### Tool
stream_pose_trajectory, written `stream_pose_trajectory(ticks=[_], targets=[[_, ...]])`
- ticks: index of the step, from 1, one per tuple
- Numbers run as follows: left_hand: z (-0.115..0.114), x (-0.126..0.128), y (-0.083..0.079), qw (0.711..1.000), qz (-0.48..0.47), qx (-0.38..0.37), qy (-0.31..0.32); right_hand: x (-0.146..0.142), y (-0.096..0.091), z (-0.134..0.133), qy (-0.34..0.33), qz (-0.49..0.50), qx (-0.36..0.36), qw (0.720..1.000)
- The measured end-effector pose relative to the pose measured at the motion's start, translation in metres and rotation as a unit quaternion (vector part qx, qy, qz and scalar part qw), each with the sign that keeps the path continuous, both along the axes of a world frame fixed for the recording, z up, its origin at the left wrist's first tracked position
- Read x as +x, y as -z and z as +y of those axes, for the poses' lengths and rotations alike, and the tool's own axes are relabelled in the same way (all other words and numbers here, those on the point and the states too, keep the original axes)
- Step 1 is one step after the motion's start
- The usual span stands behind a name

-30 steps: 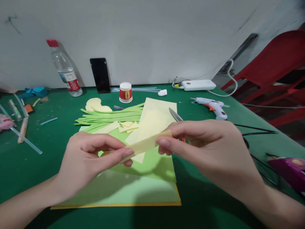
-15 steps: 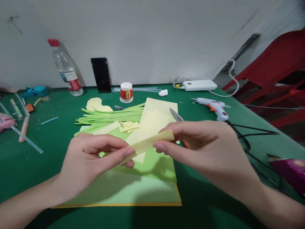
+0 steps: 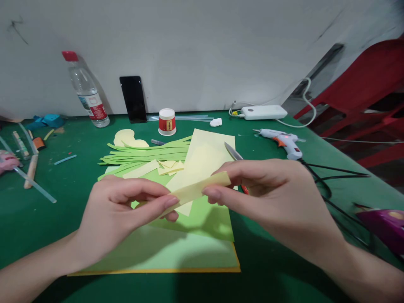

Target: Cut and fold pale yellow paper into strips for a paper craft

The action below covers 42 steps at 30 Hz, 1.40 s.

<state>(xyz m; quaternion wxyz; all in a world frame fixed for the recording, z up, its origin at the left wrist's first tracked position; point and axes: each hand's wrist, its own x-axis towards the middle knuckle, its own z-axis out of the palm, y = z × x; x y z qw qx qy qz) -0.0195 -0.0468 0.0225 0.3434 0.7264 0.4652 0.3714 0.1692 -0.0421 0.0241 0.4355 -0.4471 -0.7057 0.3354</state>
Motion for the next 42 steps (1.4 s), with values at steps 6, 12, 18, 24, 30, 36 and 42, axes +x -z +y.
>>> stream_pose_trajectory(ticks=[6, 12, 18, 24, 30, 36, 42], targets=[[0.0, 0.0, 0.0, 1.0, -0.001, -0.007, 0.01, 0.0, -0.001, 0.001, 0.0, -0.006, -0.007, 1.0], [0.003, -0.001, 0.002, 0.999, 0.024, -0.006, 0.036, -0.001, -0.003, 0.003, -0.011, -0.006, -0.025, 1.0], [0.001, 0.002, 0.003, 0.994, 0.075, -0.019, 0.073, -0.005, 0.0, 0.0, -0.056, -0.019, -0.045, 0.997], [-0.004, 0.007, 0.011, 0.993, 0.051, -0.054, 0.093, -0.011, 0.008, -0.004, -0.066, -0.004, -0.042, 0.997], [-0.011, 0.007, 0.02, 0.992, 0.081, 0.023, 0.093, -0.011, 0.011, -0.008, -0.073, 0.004, -0.004, 0.997], [-0.013, 0.007, 0.018, 0.991, 0.073, 0.059, 0.095, -0.009, 0.009, -0.01, -0.09, 0.002, 0.019, 0.996], [-0.011, 0.006, 0.017, 0.99, 0.089, 0.065, 0.09, -0.01, 0.008, -0.008, -0.08, -0.003, 0.013, 0.997]])
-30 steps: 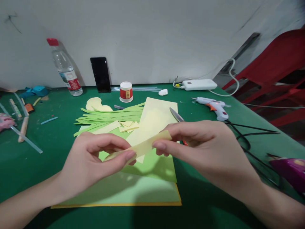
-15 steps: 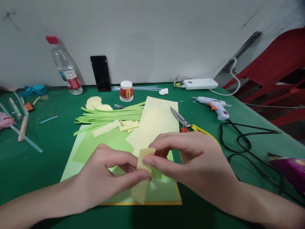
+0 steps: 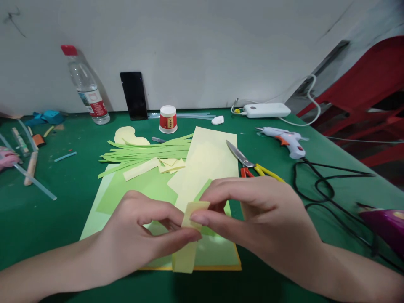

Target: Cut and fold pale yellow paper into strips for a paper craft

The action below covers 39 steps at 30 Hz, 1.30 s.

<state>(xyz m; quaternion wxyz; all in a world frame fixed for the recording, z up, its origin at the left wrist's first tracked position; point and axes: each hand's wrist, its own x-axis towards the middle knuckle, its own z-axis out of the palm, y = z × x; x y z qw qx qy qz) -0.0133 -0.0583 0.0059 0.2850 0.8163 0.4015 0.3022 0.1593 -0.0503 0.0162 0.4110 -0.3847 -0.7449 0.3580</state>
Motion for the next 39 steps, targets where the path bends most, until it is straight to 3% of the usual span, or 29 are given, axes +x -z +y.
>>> stream_pose_trajectory(ticks=[13, 22, 39], targets=[[0.0033, 0.0007, 0.0039, 0.999, -0.045, 0.017, 0.01, -0.0019, 0.002, 0.0019, -0.006, 0.034, -0.029, 0.999], [0.0039, 0.0004, 0.0045, 0.997, -0.062, -0.042, 0.026, -0.0005, 0.0017, 0.0009, -0.003, 0.044, -0.041, 0.998], [0.0043, 0.0017, 0.0024, 0.998, -0.053, 0.001, 0.016, 0.0003, 0.003, 0.002, -0.004, 0.026, -0.005, 1.0]])
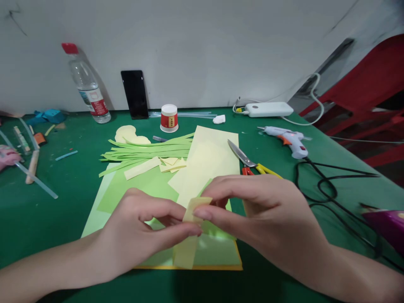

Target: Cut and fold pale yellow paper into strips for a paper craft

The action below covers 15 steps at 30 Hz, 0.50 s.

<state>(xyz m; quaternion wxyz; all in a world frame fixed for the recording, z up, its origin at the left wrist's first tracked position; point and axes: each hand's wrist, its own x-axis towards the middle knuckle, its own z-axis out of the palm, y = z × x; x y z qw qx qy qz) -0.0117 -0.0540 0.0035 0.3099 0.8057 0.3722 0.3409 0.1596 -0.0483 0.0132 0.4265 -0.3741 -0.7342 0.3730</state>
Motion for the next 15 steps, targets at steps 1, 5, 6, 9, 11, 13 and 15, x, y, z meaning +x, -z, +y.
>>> stream_pose_trajectory(ticks=[1, 5, 6, 9, 11, 13, 15], targets=[[0.0003, 0.0004, -0.0004, 1.0, 0.001, 0.002, 0.001, 0.0002, 0.0001, 0.0001, 0.001, -0.001, 0.001, 1.0], [0.0005, 0.0008, -0.0004, 1.0, 0.005, -0.004, 0.001, 0.0005, 0.0002, 0.0, 0.0, -0.003, -0.005, 1.0], [0.0004, 0.0007, -0.0001, 1.0, 0.004, -0.008, 0.002, 0.0005, 0.0002, -0.0003, -0.002, 0.001, -0.006, 1.0], [-0.0001, 0.0, 0.0006, 1.0, 0.005, -0.015, 0.007, 0.0, 0.0003, -0.0017, -0.001, 0.009, -0.015, 1.0], [-0.0004, -0.0003, 0.0006, 1.0, 0.009, -0.014, 0.005, -0.0004, -0.0001, -0.0024, 0.006, 0.009, -0.027, 1.0], [-0.0008, -0.0007, 0.0001, 1.0, 0.018, -0.02, 0.003, -0.0003, -0.0012, -0.0023, 0.002, 0.006, -0.043, 0.999], [-0.0012, -0.0012, -0.0011, 0.999, 0.031, -0.042, 0.009, 0.0002, -0.0026, -0.0016, -0.012, -0.001, -0.07, 0.997]])
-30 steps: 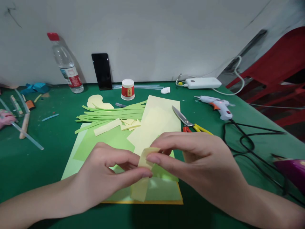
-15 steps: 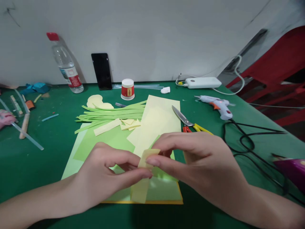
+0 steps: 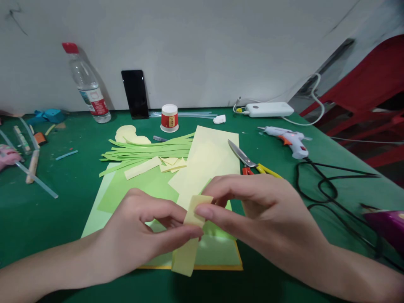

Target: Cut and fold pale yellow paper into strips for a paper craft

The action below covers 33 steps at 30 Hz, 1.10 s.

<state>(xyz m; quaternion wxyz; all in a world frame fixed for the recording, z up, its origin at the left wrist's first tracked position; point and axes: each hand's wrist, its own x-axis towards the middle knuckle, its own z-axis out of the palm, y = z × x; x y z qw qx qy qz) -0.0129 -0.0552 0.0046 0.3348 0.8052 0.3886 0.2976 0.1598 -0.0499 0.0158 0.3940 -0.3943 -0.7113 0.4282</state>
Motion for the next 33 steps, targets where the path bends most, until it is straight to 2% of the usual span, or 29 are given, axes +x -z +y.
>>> stream_pose_trajectory(ticks=[3, 7, 13, 19, 23, 33], targets=[[0.0, -0.001, -0.003, 0.998, 0.002, -0.061, 0.028, 0.002, -0.002, 0.002, -0.02, -0.018, -0.046, 0.999], [0.0, -0.003, -0.009, 0.993, -0.004, -0.105, 0.054, 0.005, -0.005, 0.003, -0.028, -0.048, -0.044, 0.997], [0.009, -0.011, -0.02, 0.998, 0.002, -0.063, -0.013, 0.018, -0.01, 0.007, -0.028, -0.08, -0.006, 0.996], [0.019, -0.022, -0.024, 0.998, 0.007, -0.042, -0.053, 0.028, -0.013, 0.013, -0.005, -0.058, 0.018, 0.998], [0.019, -0.023, -0.022, 0.998, -0.013, -0.043, -0.048, 0.026, -0.014, 0.012, 0.003, -0.064, 0.018, 0.998], [0.015, -0.022, -0.023, 0.999, -0.006, 0.016, -0.038, 0.026, -0.016, 0.009, 0.016, -0.082, 0.059, 0.995]])
